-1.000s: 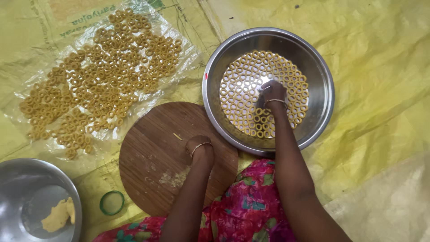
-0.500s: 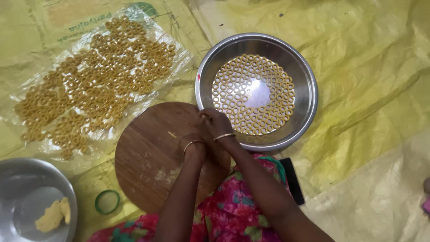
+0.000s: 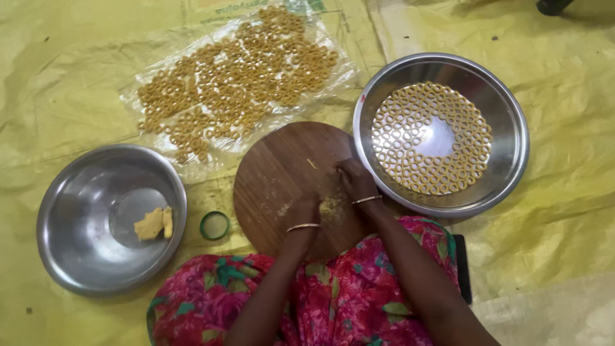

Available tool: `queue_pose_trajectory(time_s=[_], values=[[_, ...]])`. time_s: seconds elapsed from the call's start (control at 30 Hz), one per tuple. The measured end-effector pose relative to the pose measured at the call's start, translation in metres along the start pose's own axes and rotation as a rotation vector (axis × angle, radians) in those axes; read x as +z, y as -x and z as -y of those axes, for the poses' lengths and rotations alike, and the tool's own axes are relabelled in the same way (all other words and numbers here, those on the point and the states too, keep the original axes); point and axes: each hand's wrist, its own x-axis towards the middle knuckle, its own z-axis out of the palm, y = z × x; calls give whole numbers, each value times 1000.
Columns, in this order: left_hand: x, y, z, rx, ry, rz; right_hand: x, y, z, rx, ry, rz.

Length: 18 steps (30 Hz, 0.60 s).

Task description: The person sits on a yellow tarp and rolls small pieces of yellow dough into thin ropes on a wooden board. They then shape the ropes into small rings and place them into a metal bowl. The person repeats this process throughout the video.

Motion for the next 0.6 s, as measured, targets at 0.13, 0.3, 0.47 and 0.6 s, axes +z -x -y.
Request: queue_pose_trajectory(time_s=[0.13,0.3,0.47,0.6], values=[[-72,15,3,-65,16,-183,-1,2,11,-27,-20,92],[-123,27,-13,-200,356,-209,3,8,15,-80,4,110],[-159,32,-44,107,941,-84,22,25,8,37,42,142],[-197,45,-72,48,2244,472,32,28,-9,-138,99,139]])
